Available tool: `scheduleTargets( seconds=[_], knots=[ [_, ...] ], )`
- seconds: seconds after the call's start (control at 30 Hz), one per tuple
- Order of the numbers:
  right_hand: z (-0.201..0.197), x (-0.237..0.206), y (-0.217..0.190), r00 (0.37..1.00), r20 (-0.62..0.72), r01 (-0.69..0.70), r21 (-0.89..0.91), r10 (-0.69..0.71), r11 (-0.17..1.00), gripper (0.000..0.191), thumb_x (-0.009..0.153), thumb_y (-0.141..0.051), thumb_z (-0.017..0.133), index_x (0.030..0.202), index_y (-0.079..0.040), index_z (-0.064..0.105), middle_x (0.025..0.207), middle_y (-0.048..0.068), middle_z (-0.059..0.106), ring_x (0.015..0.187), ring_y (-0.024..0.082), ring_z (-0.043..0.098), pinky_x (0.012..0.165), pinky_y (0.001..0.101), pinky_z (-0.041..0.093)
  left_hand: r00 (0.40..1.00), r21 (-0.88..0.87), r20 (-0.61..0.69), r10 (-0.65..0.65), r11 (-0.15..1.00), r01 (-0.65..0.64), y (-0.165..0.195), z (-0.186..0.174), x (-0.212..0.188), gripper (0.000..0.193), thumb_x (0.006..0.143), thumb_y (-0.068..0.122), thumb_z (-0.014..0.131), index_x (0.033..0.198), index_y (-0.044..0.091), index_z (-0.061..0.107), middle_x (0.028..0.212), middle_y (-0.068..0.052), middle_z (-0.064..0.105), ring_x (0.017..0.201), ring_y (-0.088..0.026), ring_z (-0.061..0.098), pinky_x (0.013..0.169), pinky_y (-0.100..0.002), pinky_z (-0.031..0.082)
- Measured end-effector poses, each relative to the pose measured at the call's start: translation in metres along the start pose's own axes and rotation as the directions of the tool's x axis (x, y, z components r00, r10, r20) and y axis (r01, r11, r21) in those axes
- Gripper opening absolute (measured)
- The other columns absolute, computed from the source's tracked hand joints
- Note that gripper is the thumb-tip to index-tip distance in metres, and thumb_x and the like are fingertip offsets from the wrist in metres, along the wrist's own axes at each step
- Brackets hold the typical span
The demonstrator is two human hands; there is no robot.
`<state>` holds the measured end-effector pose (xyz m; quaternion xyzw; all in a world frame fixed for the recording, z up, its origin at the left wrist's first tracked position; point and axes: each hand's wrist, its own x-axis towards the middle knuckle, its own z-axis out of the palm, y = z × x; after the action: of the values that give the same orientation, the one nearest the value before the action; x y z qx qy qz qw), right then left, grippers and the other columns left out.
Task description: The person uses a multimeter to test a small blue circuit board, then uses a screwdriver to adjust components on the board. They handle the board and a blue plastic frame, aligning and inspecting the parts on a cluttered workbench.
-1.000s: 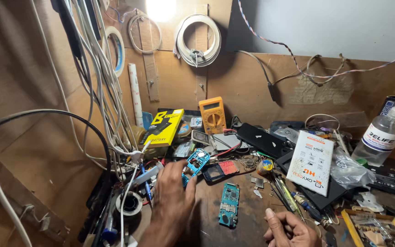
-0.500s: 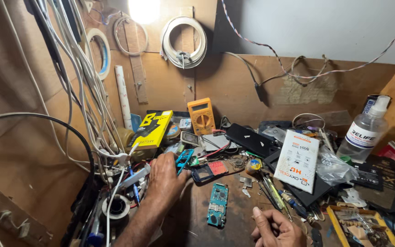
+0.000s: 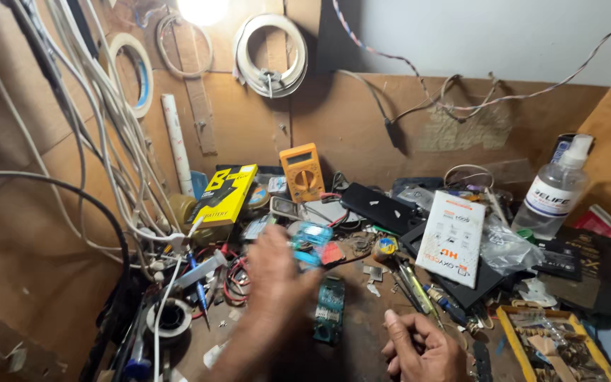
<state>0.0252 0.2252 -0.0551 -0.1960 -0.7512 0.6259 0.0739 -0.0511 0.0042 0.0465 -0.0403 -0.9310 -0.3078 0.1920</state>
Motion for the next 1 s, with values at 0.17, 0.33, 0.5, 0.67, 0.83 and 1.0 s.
scheduleTargets(
  seconds=[0.17, 0.33, 0.5, 0.67, 0.83, 1.0],
  knots=[
    [0.003, -0.004, -0.015, 0.996, -0.081, 0.037, 0.118, -0.027, 0.992, 0.025, 0.090, -0.025, 0.076, 0.088, -0.001, 0.077, 0.058, 0.012, 0.067, 0.039, 0.016, 0.055, 0.035, 0.0314, 0.038, 0.962, -0.011, 0.259, -0.085, 0.996, 0.091, 0.055, 0.033, -0.024, 0.070, 0.064, 0.020, 0.089, 0.114, -0.002, 0.044, 0.112, -0.021, 0.055, 0.110, -0.037, 0.053, 0.094, -0.047, 0.046],
    [-0.004, -0.001, -0.036, 0.986, -0.157, 0.073, 0.137, -0.051, 0.988, 0.022, 0.091, -0.024, 0.075, 0.095, -0.003, 0.075, 0.063, 0.013, 0.070, 0.043, 0.015, 0.055, 0.037, 0.0311, 0.041, 0.968, 0.093, 0.206, -0.144, 0.987, 0.127, 0.078, 0.060, -0.020, 0.069, 0.066, 0.017, 0.090, 0.116, -0.001, 0.045, 0.115, -0.023, 0.054, 0.113, -0.040, 0.052, 0.095, -0.050, 0.043],
    [0.004, 0.009, -0.056, 0.970, -0.124, 0.229, 0.173, -0.210, 0.958, 0.020, 0.090, -0.020, 0.069, 0.101, -0.004, 0.070, 0.066, 0.009, 0.070, 0.047, 0.011, 0.057, 0.038, 0.0279, 0.044, 0.999, -0.011, 0.018, -0.028, 1.000, 0.029, 0.042, 0.060, -0.028, 0.062, 0.071, 0.021, 0.087, 0.115, -0.003, 0.049, 0.112, -0.023, 0.055, 0.107, -0.041, 0.054, 0.087, -0.052, 0.044],
    [0.033, 0.009, -0.054, 0.864, -0.218, 0.470, 0.024, -0.454, 0.882, 0.021, 0.094, -0.020, 0.070, 0.102, -0.001, 0.072, 0.068, 0.006, 0.072, 0.051, 0.008, 0.059, 0.046, 0.0240, 0.045, 0.981, 0.115, -0.177, 0.083, 0.991, -0.063, -0.030, 0.016, 0.002, 0.023, 0.082, 0.004, 0.069, 0.102, 0.000, 0.058, 0.102, -0.021, 0.058, 0.096, -0.039, 0.057, 0.082, -0.050, 0.049],
    [0.035, 0.009, -0.049, 0.831, -0.159, 0.537, -0.026, -0.534, 0.843, 0.020, 0.092, -0.019, 0.070, 0.101, -0.001, 0.072, 0.067, 0.004, 0.073, 0.053, 0.006, 0.063, 0.050, 0.0221, 0.050, 0.972, 0.272, 0.016, 0.235, 0.934, -0.230, -0.073, -0.017, 0.025, 0.012, 0.078, 0.001, 0.066, 0.089, 0.002, 0.064, 0.095, -0.016, 0.061, 0.096, -0.035, 0.059, 0.085, -0.047, 0.052],
    [0.031, 0.003, -0.051, 0.874, -0.155, 0.448, -0.108, -0.460, 0.888, 0.021, 0.091, -0.021, 0.072, 0.100, -0.002, 0.073, 0.065, 0.004, 0.073, 0.051, 0.008, 0.063, 0.048, 0.0241, 0.049, 0.887, 0.285, 0.147, 0.438, 0.840, -0.462, -0.083, -0.007, 0.031, 0.023, 0.075, 0.000, 0.065, 0.097, 0.004, 0.069, 0.093, -0.018, 0.061, 0.095, -0.036, 0.060, 0.082, -0.046, 0.052]
  ],
)
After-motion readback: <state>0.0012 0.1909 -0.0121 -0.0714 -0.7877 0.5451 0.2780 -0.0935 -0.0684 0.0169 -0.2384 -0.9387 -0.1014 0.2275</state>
